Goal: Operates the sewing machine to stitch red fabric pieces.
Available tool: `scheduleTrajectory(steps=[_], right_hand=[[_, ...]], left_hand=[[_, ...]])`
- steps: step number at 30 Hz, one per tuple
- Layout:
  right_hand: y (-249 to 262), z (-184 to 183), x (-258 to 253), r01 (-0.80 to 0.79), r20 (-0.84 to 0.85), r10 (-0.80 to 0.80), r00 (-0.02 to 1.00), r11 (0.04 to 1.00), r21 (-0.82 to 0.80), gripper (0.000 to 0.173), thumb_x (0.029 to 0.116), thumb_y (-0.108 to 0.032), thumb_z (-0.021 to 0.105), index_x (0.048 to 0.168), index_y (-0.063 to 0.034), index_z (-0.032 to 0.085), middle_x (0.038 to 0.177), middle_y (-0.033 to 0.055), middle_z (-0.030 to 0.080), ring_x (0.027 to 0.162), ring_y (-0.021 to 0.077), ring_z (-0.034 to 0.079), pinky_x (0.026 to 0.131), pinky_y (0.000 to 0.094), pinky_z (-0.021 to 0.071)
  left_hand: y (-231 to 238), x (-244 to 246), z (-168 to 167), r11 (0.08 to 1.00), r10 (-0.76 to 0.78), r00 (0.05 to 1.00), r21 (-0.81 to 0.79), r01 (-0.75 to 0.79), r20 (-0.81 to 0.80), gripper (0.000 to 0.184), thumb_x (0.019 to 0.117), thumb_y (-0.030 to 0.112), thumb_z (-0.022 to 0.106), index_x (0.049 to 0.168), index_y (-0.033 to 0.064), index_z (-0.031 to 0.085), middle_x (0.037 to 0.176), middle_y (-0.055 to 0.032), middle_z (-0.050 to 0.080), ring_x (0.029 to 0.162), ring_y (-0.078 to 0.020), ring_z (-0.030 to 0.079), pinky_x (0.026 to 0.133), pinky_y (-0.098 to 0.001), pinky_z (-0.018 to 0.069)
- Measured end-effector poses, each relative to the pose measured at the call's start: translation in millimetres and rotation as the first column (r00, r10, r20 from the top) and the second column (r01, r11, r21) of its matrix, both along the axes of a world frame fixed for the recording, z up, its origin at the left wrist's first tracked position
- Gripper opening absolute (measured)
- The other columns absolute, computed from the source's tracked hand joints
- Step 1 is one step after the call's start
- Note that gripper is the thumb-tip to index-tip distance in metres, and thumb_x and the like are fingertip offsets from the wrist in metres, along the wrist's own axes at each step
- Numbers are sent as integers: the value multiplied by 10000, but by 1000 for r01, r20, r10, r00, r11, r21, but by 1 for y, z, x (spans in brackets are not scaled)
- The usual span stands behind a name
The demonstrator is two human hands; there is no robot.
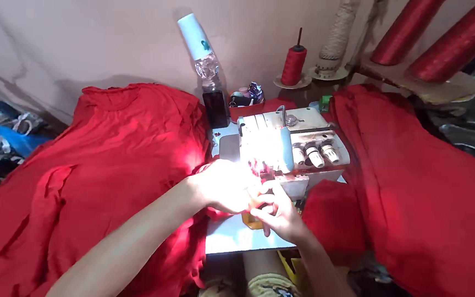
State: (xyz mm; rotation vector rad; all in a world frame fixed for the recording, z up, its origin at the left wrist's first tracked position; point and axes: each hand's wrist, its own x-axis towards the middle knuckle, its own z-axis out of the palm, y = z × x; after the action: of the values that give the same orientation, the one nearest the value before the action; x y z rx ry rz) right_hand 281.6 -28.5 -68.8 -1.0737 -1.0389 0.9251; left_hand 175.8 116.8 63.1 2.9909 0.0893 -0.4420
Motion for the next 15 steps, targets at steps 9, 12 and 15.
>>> scheduleTrajectory(steps=[9, 12, 15], right_hand=[[3, 7, 2, 41, 5, -41, 999, 997, -59, 370, 881, -19, 703, 1180, -21, 485, 803, -27, 692, 455, 11, 565, 428, 178, 510], [2, 10, 1, 55, 43, -55, 998, 998, 12, 373, 874, -28, 703, 1205, 23, 538, 831, -26, 706, 492, 8, 594, 457, 180, 531], [-7, 7, -3, 27, 30, -30, 999, 996, 88, 364, 889, -14, 686, 1191, -36, 484, 822, -46, 722, 495, 9, 607, 438, 180, 528]], left_hand=[[-5, 4, 24, 957, 271, 939, 167, -238, -214, 322, 960, 380, 669, 1029, 66, 701, 950, -154, 684, 923, -360, 667, 744, -587, 492], [-4, -13, 9, 997, -23, 997, -75, 29, 76, 273, 978, 274, 557, 1092, 100, 734, 1023, -117, 722, 971, -305, 690, 764, -535, 522], [-5, -7, 7, 999, 19, 1000, -49, -20, -23, 263, 960, 314, 645, 1060, 86, 728, 1026, -134, 704, 987, -336, 674, 765, -575, 515]])
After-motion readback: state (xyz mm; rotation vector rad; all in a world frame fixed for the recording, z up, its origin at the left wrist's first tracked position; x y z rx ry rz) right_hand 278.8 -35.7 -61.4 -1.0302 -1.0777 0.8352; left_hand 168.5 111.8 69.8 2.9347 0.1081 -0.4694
